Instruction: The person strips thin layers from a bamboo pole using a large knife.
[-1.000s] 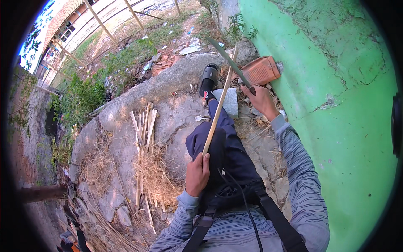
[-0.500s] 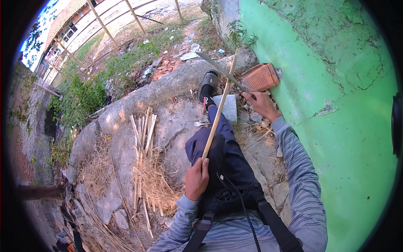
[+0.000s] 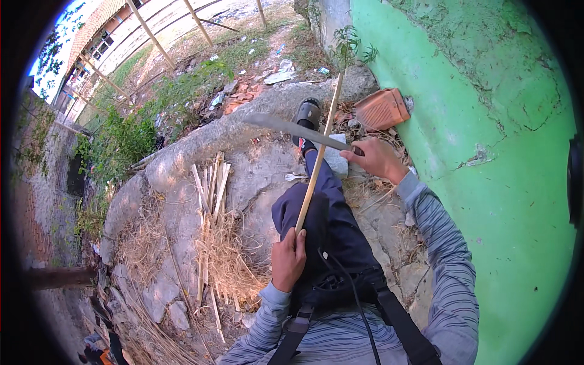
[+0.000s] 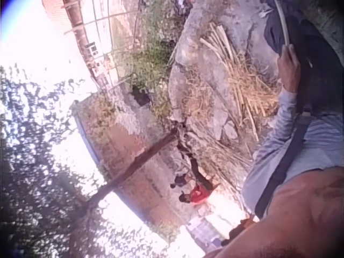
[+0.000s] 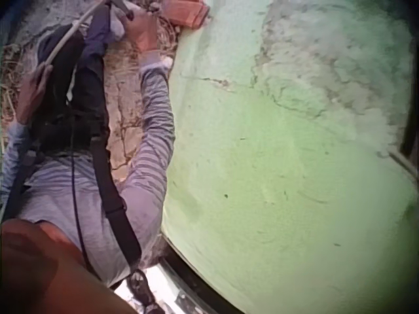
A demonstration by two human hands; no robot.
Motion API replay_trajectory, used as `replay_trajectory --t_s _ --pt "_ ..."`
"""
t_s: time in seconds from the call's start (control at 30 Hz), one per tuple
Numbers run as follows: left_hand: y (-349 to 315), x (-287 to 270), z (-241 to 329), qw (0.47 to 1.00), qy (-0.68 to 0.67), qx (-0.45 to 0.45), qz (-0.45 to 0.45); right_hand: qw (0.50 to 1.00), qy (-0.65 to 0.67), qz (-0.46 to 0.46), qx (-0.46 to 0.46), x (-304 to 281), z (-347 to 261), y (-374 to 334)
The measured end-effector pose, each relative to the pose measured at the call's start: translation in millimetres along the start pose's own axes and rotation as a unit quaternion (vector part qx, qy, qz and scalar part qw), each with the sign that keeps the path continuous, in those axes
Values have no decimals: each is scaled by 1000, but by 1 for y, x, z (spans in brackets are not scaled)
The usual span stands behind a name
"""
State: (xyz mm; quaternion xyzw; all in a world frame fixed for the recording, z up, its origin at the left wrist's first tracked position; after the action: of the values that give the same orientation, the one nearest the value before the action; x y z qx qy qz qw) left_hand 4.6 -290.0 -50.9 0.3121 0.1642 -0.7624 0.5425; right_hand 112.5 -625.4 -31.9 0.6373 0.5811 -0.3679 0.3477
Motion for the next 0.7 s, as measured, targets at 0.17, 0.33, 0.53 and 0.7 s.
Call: replay_trajectory --t_s 0.17,0.33,0.53,0.7 --pt "-1 3 1 1000 -3 5 -8 993 -41 56 100 -29 34 56" --pt "-2 9 1 1000 -16 1 -6 999 10 -36 -4 2 -15 -25" --pt "-10 12 -2 999 41 14 30 994 -103 8 -44 2 -38 -53" --pt "-4 10 9 997 57 30 34 993 -4 73 93 -33 26 19"
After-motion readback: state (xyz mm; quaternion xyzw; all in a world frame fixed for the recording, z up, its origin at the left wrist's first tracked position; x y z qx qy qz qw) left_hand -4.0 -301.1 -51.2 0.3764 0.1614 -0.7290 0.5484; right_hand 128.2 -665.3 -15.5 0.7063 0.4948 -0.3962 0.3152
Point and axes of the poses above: each hand's wrist, its own y-axis towards the middle knuckle, its own x-axis out of the palm, z = x × y, the point moved 1 cm from there along y, towards the middle knuckle, and after that the axes turned 8 degrees about x, right-handed, at the moved point
